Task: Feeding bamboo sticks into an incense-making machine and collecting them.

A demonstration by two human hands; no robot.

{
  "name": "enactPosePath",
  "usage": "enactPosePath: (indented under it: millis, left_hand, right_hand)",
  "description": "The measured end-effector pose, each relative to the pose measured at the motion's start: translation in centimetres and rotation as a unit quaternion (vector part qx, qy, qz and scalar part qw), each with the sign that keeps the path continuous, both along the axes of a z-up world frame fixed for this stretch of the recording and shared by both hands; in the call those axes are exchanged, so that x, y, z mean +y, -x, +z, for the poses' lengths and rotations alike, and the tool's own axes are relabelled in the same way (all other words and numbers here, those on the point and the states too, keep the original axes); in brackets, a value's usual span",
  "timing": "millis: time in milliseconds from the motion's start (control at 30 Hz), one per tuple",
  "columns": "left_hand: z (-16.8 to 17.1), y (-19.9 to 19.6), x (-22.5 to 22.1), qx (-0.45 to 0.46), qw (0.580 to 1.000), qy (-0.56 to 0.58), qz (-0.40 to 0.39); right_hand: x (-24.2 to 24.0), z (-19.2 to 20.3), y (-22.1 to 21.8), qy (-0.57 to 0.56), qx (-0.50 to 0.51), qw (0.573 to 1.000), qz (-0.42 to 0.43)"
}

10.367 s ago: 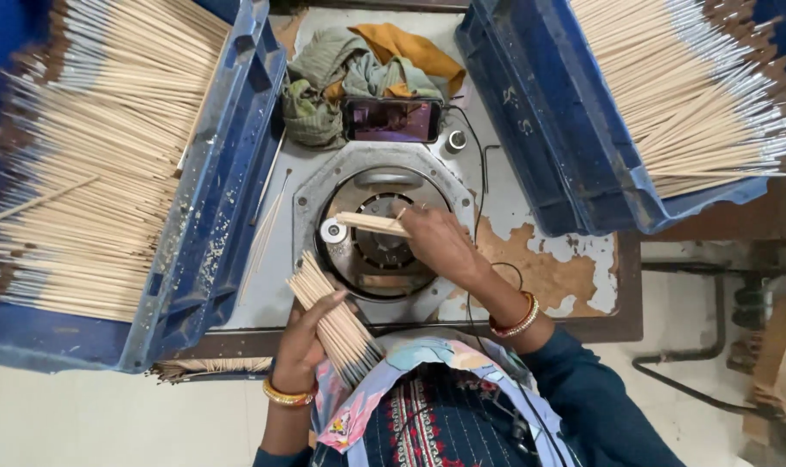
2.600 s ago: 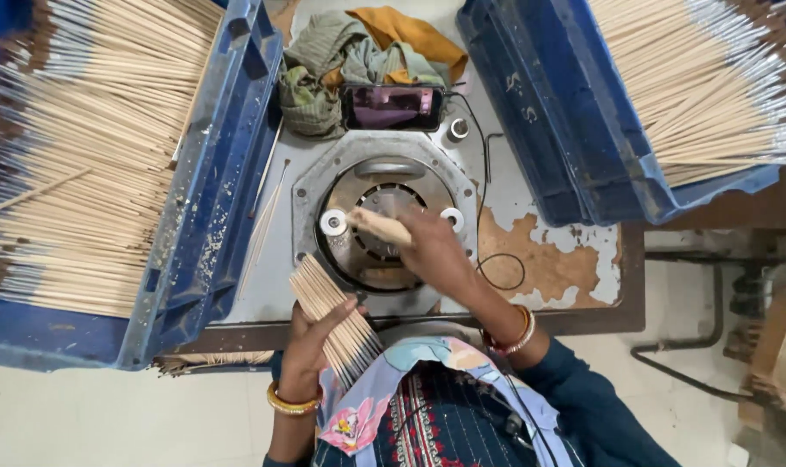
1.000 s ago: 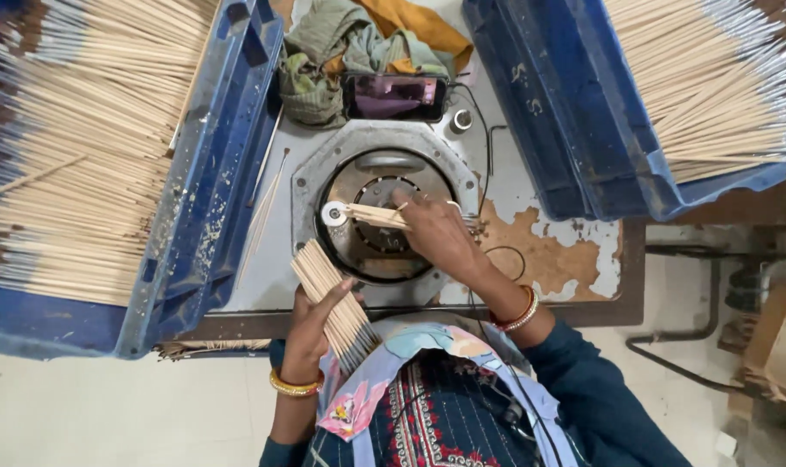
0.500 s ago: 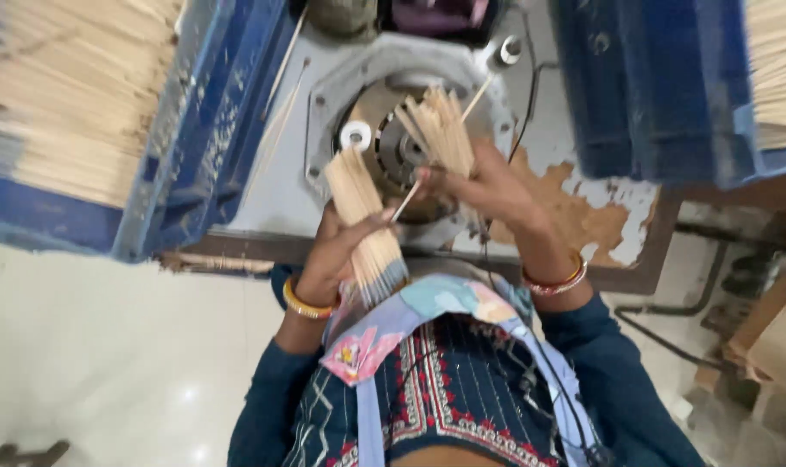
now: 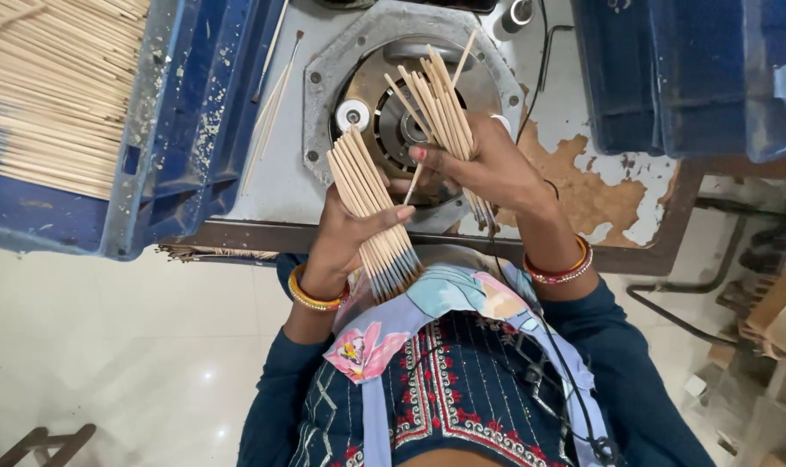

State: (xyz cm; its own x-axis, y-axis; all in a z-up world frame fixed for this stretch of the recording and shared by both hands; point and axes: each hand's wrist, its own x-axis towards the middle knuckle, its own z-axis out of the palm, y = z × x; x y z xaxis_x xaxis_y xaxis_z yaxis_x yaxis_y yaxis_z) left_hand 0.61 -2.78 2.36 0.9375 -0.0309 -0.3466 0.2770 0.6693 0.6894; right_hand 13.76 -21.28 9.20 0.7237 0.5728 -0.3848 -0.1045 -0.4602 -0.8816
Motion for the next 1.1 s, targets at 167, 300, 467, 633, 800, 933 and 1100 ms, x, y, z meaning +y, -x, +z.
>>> enactPosePath:
  millis: [167,300,467,633,800,933,1100]
  left_hand:
    - [-0.3,-0.1,-0.1,-0.031,0.998,-0.046,0.000]
    - [-0.8,-0.1,-0.2,-0.030,0.997,-0.073,-0.001]
    - [-0.7,-0.2,-0.3,-0.025,0.995,-0.095,-0.005]
    - [-1.6,0.2,-0.2,-0.042,0.992,-0.121,-0.006]
    - [-1.2,0.0,-0.5,-0.036,0.993,-0.115,0.000]
    - [-3.2,0.7,0.6,0.037,0.996,-0.038,0.069]
    - [-3.9,1.9,2.8,0.056,0.993,-0.042,0.099]
  right_hand:
    - [-0.1,-0.5,0.1,-0.011,0.017,1.000,-0.022]
    - [-0.4,-1.3,0.1,0.007,0.005,1.000,-0.012]
    - [-0.7,-2.0,0.1,-0.005,0.012,1.000,0.003]
    - [-0.8,-2.6,0.3,-0.042,0.048,0.998,-0.009]
    - [-0.3,-3.7,1.5,-0.126,0.018,0.992,-0.023]
    - [-1.0,-6.7,4.3,-0.254,0.119,0.948,-0.149]
    - [-3.0,-8.0,8.8,-0.201,0.216,0.955,-0.028]
